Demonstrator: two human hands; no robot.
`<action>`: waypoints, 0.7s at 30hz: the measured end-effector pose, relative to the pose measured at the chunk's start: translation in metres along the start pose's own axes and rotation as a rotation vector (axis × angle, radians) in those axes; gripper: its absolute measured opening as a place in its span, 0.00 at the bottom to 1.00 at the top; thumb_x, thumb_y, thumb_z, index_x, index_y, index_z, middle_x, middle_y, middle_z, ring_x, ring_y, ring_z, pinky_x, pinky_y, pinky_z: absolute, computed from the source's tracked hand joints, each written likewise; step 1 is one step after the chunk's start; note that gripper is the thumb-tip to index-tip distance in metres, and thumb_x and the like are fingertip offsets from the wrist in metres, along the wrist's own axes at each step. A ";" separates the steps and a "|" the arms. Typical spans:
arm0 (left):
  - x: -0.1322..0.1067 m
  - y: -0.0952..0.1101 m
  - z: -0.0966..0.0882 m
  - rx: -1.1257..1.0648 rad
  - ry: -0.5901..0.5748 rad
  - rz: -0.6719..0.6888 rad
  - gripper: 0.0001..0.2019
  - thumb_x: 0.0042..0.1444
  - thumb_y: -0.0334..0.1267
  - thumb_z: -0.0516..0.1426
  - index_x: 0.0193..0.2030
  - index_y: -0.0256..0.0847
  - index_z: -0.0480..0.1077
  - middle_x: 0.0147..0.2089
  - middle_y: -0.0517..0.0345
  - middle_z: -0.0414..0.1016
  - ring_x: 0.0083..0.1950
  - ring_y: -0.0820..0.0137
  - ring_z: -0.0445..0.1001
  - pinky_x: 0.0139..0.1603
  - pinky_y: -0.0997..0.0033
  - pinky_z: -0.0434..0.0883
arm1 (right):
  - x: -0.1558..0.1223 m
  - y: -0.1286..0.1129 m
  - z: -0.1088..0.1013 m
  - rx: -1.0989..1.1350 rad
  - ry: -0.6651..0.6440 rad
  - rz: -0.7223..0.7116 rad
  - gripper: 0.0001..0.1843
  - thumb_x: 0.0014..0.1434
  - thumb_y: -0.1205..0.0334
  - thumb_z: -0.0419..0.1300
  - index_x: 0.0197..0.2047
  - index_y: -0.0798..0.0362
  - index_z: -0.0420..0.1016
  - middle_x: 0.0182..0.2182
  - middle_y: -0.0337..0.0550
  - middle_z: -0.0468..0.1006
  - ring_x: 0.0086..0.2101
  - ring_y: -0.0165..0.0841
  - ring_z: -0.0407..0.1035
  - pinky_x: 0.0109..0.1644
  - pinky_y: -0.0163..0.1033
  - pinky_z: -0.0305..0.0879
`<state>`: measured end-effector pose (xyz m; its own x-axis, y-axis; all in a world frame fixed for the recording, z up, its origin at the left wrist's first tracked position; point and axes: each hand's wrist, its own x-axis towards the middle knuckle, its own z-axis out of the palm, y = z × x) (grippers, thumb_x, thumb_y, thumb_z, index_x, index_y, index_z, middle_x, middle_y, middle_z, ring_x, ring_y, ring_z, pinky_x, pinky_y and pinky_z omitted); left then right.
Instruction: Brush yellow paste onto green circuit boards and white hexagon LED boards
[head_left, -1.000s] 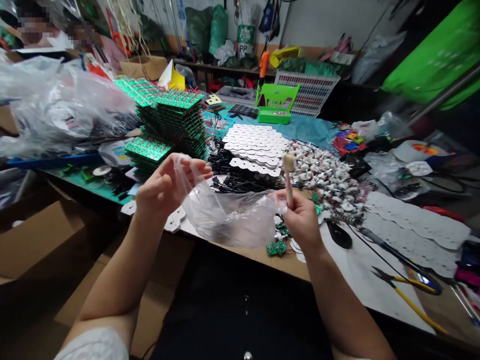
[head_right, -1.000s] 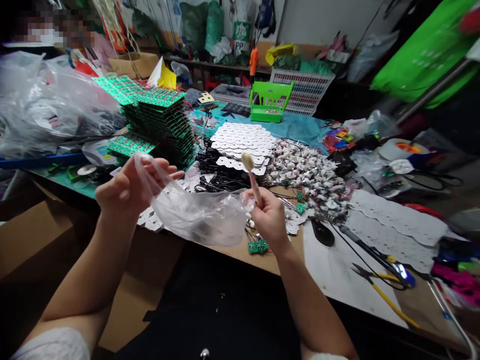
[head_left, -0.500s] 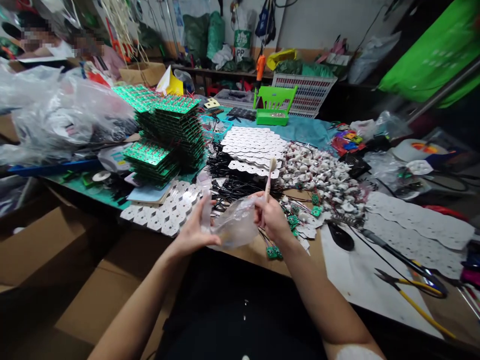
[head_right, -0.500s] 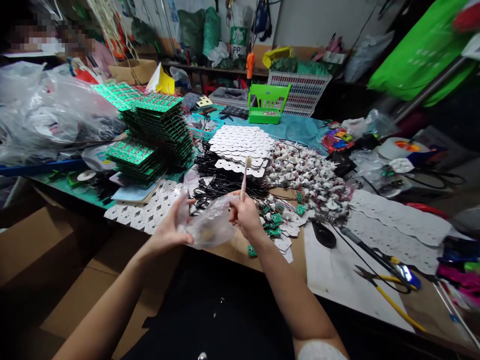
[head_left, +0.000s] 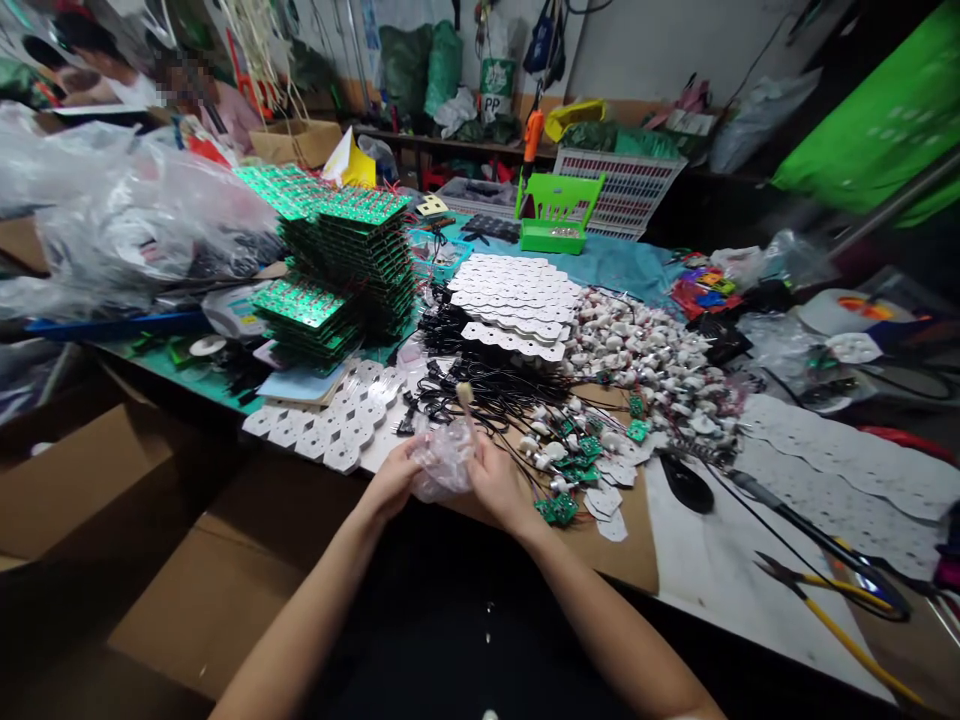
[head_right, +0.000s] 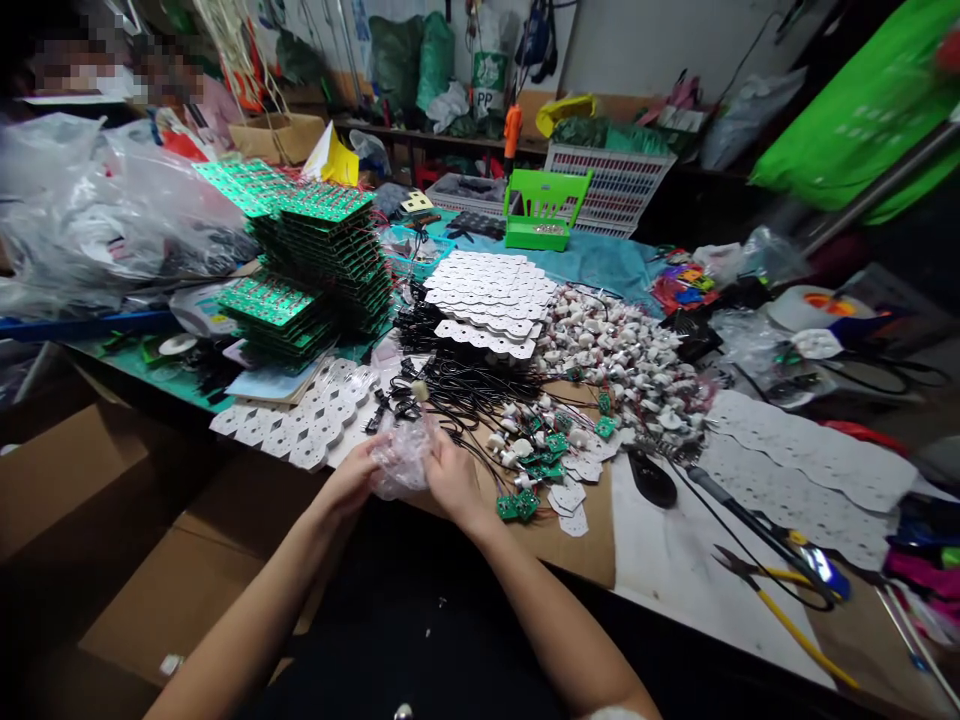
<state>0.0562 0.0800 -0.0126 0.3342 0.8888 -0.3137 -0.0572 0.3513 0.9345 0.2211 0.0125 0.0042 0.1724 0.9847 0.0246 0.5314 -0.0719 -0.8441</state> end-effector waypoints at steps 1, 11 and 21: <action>-0.001 0.004 -0.005 -0.019 -0.027 -0.021 0.24 0.36 0.38 0.68 0.44 0.33 0.78 0.42 0.46 0.81 0.43 0.58 0.77 0.45 0.63 0.72 | -0.004 0.007 0.002 -0.067 -0.017 -0.018 0.09 0.61 0.64 0.53 0.39 0.53 0.74 0.27 0.40 0.71 0.29 0.33 0.65 0.36 0.35 0.60; -0.010 0.000 -0.033 0.112 0.011 -0.039 0.44 0.29 0.35 0.73 0.59 0.41 0.71 0.56 0.45 0.77 0.58 0.49 0.74 0.54 0.61 0.74 | -0.013 0.023 0.036 0.005 -0.044 -0.193 0.12 0.61 0.67 0.59 0.46 0.51 0.81 0.54 0.48 0.68 0.50 0.35 0.68 0.55 0.40 0.66; -0.020 -0.029 -0.038 -0.120 0.153 -0.105 0.19 0.31 0.37 0.71 0.35 0.40 0.79 0.42 0.53 0.82 0.51 0.55 0.78 0.46 0.67 0.79 | -0.013 -0.012 0.056 -0.063 -0.025 -0.336 0.18 0.58 0.71 0.58 0.49 0.49 0.78 0.51 0.46 0.71 0.53 0.36 0.64 0.60 0.43 0.62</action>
<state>0.0153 0.0629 -0.0396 0.1982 0.8767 -0.4384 -0.1446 0.4685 0.8716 0.1661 0.0090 -0.0155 -0.0410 0.9585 0.2821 0.6056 0.2484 -0.7560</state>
